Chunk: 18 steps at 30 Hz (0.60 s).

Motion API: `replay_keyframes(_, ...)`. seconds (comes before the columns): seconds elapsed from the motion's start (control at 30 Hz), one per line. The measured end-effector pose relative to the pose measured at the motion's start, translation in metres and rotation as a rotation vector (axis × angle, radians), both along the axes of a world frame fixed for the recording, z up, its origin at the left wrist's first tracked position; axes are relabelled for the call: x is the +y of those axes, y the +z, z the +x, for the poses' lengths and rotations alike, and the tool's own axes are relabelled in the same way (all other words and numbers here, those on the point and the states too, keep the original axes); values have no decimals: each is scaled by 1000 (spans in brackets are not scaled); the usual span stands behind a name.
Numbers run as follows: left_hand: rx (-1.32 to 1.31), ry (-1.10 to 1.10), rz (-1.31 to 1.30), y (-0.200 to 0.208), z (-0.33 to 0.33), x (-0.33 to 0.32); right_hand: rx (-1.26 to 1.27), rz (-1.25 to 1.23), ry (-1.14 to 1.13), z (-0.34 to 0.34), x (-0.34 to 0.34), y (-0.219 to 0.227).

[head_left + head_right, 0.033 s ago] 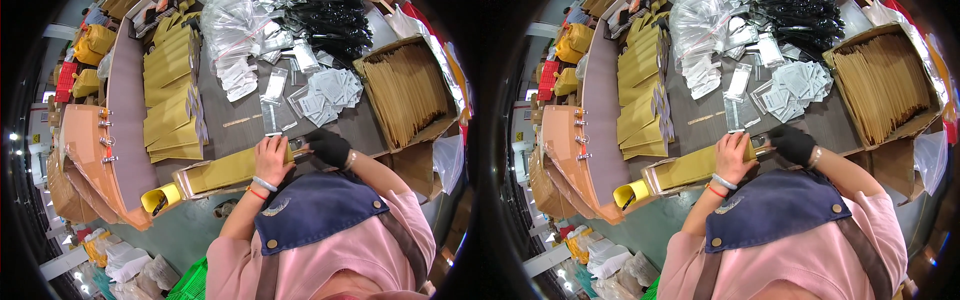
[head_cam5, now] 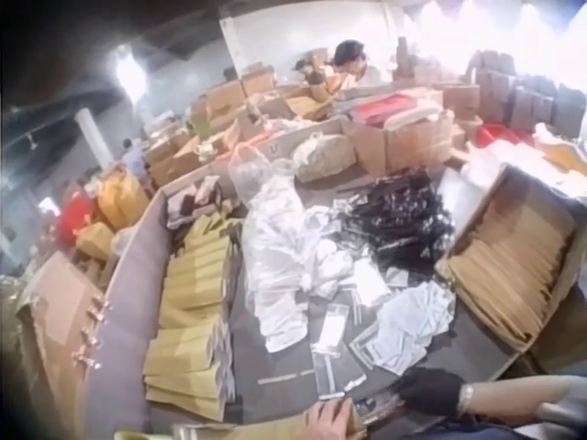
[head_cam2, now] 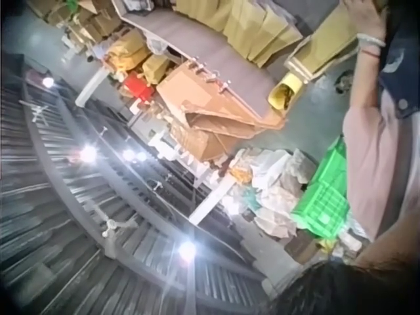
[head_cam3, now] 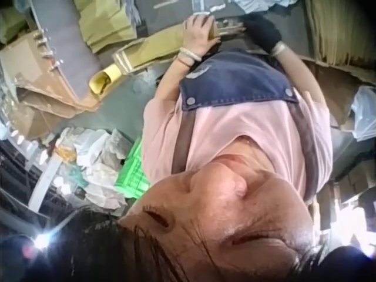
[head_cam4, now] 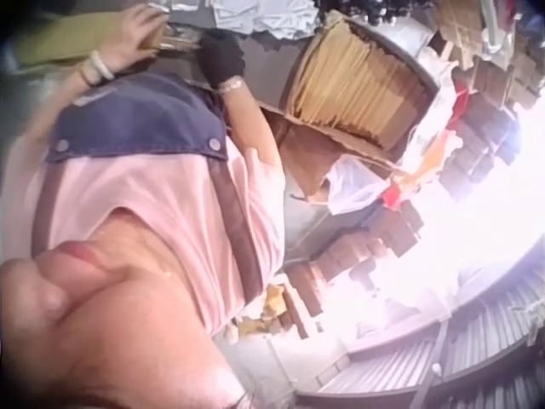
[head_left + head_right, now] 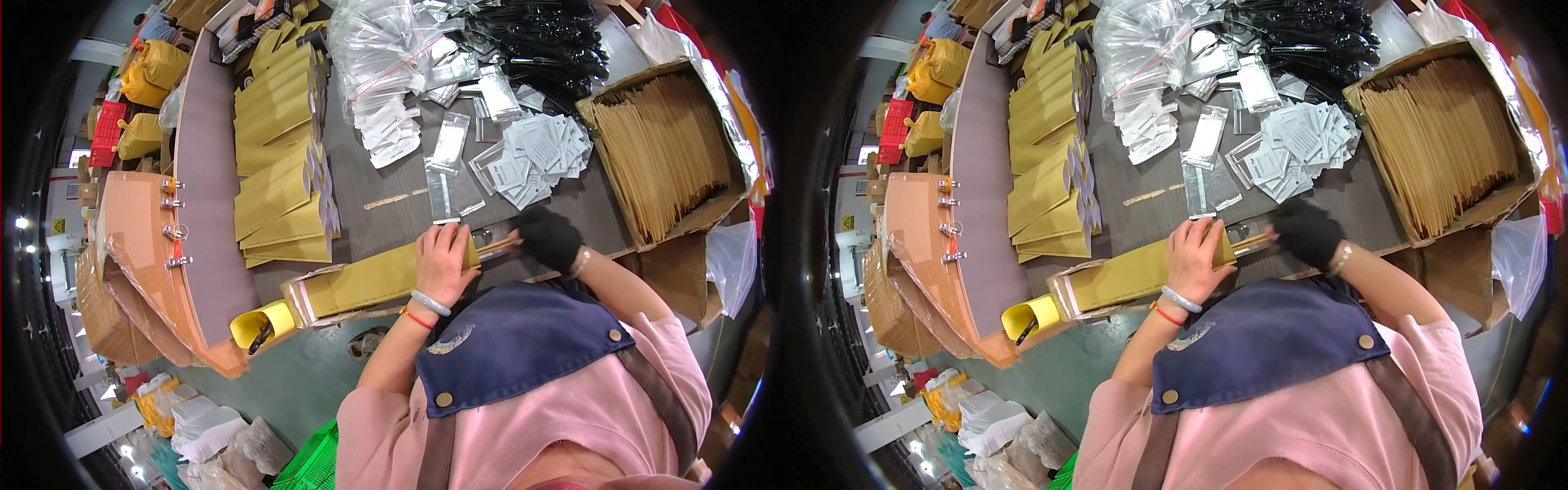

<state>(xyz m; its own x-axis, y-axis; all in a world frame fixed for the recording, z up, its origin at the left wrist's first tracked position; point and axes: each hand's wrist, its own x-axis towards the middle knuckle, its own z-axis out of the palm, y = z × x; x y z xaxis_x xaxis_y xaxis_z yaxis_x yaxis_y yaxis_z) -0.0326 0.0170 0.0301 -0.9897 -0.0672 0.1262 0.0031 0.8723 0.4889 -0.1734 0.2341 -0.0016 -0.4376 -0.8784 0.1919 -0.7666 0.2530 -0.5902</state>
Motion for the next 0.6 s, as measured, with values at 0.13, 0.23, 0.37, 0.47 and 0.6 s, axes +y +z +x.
replay_keyframes(0.13, -10, -18, -4, -3, -11, 9, -294, 122, -207, 18, -15, -3)
replay_keyframes(0.23, -4, -43, 23, -2, -21, 7, -508, -118, -148, 38, -44, 2)
replay_keyframes(0.37, -39, -113, -69, 8, -22, 4, 136, 70, -129, 14, -30, 40)
replay_keyframes(0.47, -230, -297, -248, 19, -34, 7, 131, 228, -86, 15, -27, 39)
replay_keyframes(0.6, -252, -317, -317, 66, -37, -15, 165, 161, -111, 4, -25, 74)
